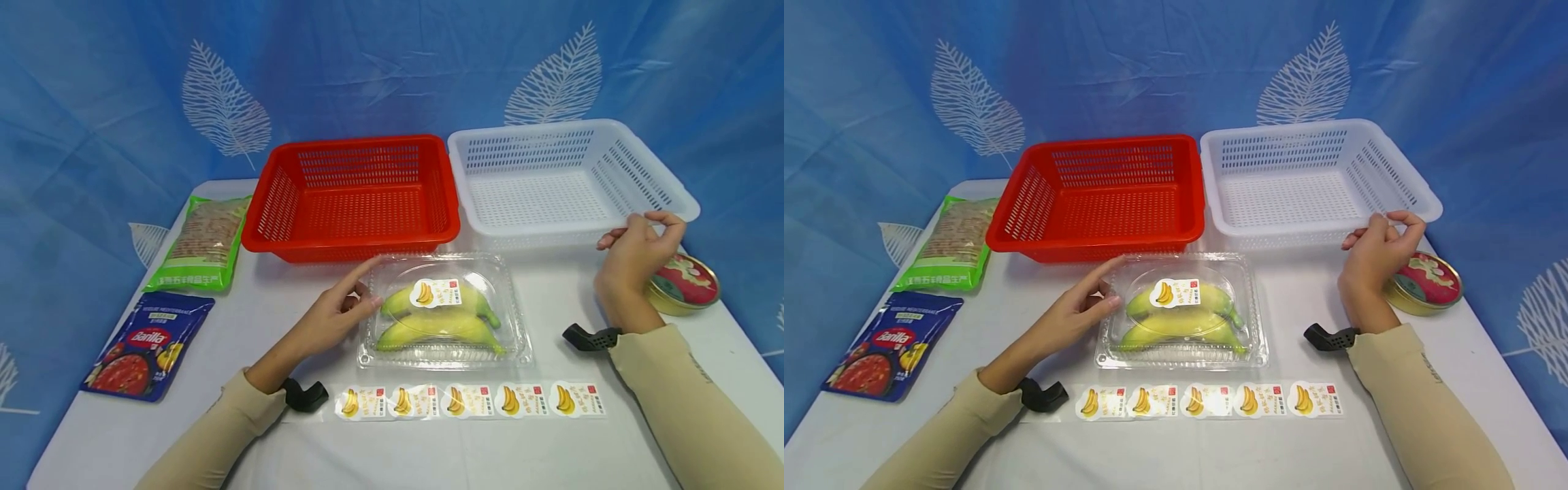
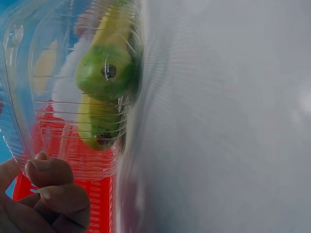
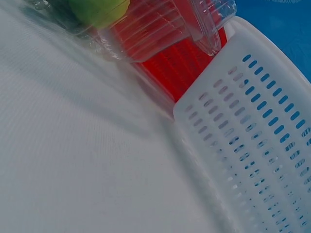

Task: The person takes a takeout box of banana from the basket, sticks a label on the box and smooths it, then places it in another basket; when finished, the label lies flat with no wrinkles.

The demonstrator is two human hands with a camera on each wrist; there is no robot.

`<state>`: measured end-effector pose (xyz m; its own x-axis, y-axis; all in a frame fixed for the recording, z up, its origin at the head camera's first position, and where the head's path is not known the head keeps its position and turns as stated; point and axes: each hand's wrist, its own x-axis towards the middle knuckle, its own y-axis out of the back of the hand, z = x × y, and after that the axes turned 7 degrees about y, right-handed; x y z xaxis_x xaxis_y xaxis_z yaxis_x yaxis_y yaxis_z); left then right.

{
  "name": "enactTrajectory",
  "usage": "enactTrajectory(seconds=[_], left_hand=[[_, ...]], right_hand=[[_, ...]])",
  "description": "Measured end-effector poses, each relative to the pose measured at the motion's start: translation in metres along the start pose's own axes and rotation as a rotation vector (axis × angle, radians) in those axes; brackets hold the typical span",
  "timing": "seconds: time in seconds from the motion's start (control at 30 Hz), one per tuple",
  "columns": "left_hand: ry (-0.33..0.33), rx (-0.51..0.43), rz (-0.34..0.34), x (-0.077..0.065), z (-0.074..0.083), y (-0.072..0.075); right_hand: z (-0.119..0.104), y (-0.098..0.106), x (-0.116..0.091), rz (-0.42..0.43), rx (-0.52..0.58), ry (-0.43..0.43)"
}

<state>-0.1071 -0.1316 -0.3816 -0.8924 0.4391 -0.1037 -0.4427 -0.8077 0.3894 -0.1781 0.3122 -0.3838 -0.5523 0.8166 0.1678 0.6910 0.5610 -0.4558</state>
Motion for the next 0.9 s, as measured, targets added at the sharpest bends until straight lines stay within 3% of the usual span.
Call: enactTrajectory(seconds=[0.23,0.5,0.9], left_hand=[[0.002,-0.020,0.001,-0.001,0.001,-0.001],[0.048,-0.145,-0.007,-0.006,0.006,-0.007],[-0.016,-0.121,0.052,-0.016,0.026,-0.011]], right_hand=[[0.006,0.005,0.003,-0.012,-0.001,0.039],[0.007,0.007,0.004,-0.032,0.010,0.028],[0.000,0.007,0.002,-0.063,-0.033,-0.008]])
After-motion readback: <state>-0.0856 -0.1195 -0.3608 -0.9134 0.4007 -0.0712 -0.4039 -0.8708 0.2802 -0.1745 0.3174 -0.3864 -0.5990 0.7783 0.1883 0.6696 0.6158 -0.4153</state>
